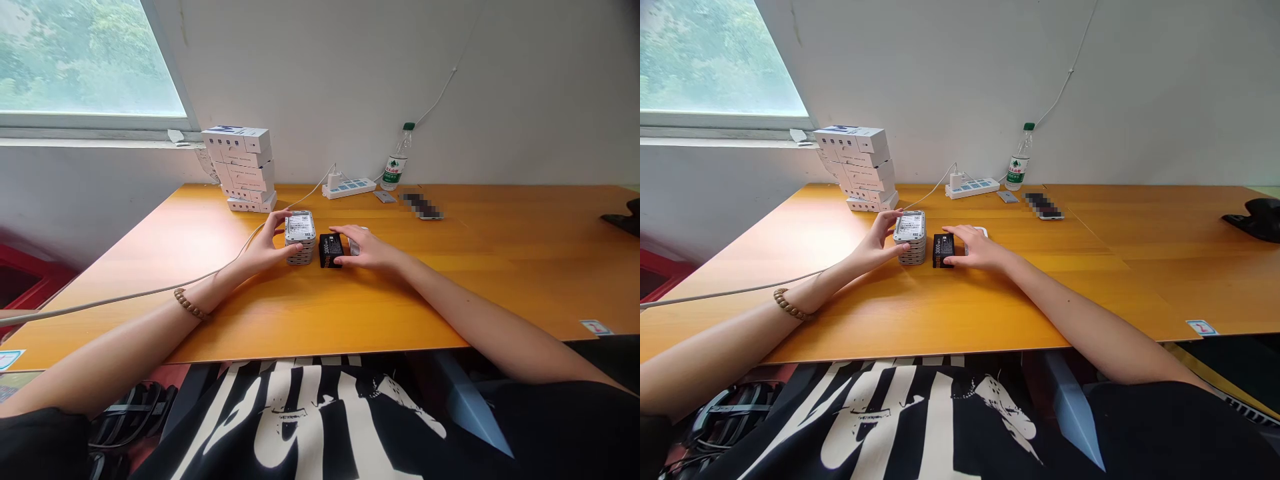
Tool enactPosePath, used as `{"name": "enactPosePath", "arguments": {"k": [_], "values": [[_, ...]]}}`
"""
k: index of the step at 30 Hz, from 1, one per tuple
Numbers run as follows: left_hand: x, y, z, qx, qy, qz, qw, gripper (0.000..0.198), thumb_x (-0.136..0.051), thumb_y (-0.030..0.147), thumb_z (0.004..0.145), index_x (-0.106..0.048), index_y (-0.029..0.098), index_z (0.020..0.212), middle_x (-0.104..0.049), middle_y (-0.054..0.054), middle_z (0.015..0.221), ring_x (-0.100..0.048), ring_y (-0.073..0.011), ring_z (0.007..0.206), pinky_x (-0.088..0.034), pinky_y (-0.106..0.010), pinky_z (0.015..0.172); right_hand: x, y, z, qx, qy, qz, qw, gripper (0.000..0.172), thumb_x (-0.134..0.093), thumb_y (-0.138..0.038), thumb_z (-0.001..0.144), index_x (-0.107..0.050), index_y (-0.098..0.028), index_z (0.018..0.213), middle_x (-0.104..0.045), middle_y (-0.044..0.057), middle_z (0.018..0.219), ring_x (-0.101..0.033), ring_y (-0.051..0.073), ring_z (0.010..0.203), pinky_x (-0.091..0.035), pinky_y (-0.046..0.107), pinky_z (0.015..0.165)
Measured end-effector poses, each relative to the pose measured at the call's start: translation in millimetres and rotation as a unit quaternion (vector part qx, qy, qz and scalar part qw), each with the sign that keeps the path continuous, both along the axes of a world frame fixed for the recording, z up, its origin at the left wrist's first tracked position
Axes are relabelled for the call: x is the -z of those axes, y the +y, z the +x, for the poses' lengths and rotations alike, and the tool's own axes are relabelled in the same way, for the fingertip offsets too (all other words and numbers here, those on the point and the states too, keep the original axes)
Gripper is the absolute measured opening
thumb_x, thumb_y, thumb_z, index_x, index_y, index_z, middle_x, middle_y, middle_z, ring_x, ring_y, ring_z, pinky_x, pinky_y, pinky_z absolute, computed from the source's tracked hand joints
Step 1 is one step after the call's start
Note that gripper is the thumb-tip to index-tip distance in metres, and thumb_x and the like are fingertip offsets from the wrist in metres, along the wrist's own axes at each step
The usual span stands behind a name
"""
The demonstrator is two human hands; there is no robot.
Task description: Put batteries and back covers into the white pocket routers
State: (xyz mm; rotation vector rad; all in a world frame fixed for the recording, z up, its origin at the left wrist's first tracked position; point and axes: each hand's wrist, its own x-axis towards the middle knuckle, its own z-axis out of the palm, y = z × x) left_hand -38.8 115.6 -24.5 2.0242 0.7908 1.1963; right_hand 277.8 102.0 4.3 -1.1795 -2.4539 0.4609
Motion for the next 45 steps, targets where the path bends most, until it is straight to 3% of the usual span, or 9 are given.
{"name": "enactPosePath", "arguments": {"k": [8,11,15,18,22,25,32,39,45], "values": [[-1.2,-4.5,0.1,-0.024,0.005,0.031,0.999,0.077,-0.084,0.050,0.085,-0.039,0.032,0.145,-0.040,-0.016,0.164,-0.041,-0.0364,0.154,-0.045,-0.055,0.118,2.4,1.0,0.4,-0.001,0.000,-0.001,1.000,0.087,-0.075,-0.066,0.086,-0.048,-0.026,0.158,-0.056,0.017,0.156,-0.047,0.041,0.147,-0.030,0.062,0.123],[-9.0,-13.8,2.4,-0.056,-0.008,0.094,0.994,0.072,-0.082,0.044,0.087,-0.039,0.030,0.143,-0.038,-0.017,0.167,-0.039,-0.0346,0.155,-0.044,-0.055,0.118,3.3,1.8,1.0,-0.009,0.002,0.002,1.000,0.088,-0.076,-0.065,0.085,-0.048,-0.025,0.158,-0.056,0.017,0.156,-0.047,0.041,0.147,-0.030,0.061,0.123],[-20.8,-36.6,9.1,-0.106,-0.036,0.218,0.969,0.055,-0.079,0.032,0.090,-0.047,0.026,0.135,-0.053,-0.018,0.154,-0.050,-0.0328,0.147,-0.050,-0.052,0.109,3.8,2.2,1.9,-0.013,0.004,0.001,1.000,0.088,-0.076,-0.063,0.086,-0.047,-0.024,0.159,-0.055,0.017,0.156,-0.047,0.040,0.148,-0.032,0.061,0.122],[-26.6,-61.0,17.1,-0.035,-0.009,0.261,0.965,0.032,-0.072,0.022,0.094,-0.057,0.023,0.122,-0.071,-0.012,0.122,-0.069,-0.0261,0.118,-0.057,-0.044,0.096,3.5,2.3,2.4,-0.017,0.009,-0.001,1.000,0.086,-0.076,-0.062,0.086,-0.047,-0.026,0.159,-0.055,0.016,0.157,-0.047,0.040,0.148,-0.033,0.061,0.122],[-30.9,-90.1,30.5,0.177,0.151,0.265,0.936,0.005,-0.063,0.019,0.099,-0.065,0.022,0.102,-0.077,-0.006,0.090,-0.074,-0.0203,0.083,-0.059,-0.037,0.080,2.0,2.0,2.7,-0.019,0.011,-0.001,1.000,0.087,-0.078,-0.062,0.085,-0.048,-0.026,0.158,-0.057,0.017,0.155,-0.049,0.041,0.146,-0.033,0.063,0.122],[-29.8,-96.1,35.5,0.221,0.185,0.227,0.930,0.008,-0.061,0.023,0.101,-0.068,0.021,0.100,-0.080,-0.011,0.105,-0.077,-0.0224,0.096,-0.061,-0.036,0.086,1.7,1.7,2.9,-0.019,0.013,-0.003,1.000,0.087,-0.078,-0.062,0.085,-0.048,-0.027,0.158,-0.057,0.016,0.155,-0.049,0.040,0.146,-0.033,0.063,0.122],[-23.3,-79.2,27.7,0.172,0.276,0.118,0.938,0.016,-0.063,0.030,0.101,-0.070,0.020,0.111,-0.071,-0.013,0.136,-0.073,-0.0273,0.119,-0.060,-0.040,0.102,4.9,1.2,3.4,-0.017,0.006,-0.012,1.000,0.094,-0.082,-0.060,0.081,-0.044,-0.028,0.160,-0.054,0.015,0.156,-0.047,0.038,0.148,-0.036,0.059,0.122],[-26.7,-86.1,29.5,0.164,0.337,0.128,0.918,0.026,-0.063,0.033,0.101,-0.068,0.019,0.123,-0.056,-0.017,0.155,-0.064,-0.0332,0.133,-0.054,-0.046,0.113,4.8,0.2,1.1,-0.006,-0.040,-0.003,0.999,0.100,-0.085,-0.055,0.080,-0.039,-0.025,0.163,-0.058,0.017,0.148,-0.050,0.041,0.141,-0.033,0.062,0.122],[-22.1,-81.4,27.9,0.137,0.343,0.140,0.919,0.025,-0.061,0.036,0.102,-0.070,0.022,0.120,-0.057,-0.016,0.154,-0.064,-0.0327,0.130,-0.053,-0.049,0.112,4.2,0.1,0.8,0.004,-0.047,-0.016,0.999,0.105,-0.084,-0.061,0.078,-0.037,-0.025,0.165,-0.058,0.018,0.146,-0.049,0.042,0.141,-0.034,0.062,0.121]]}}
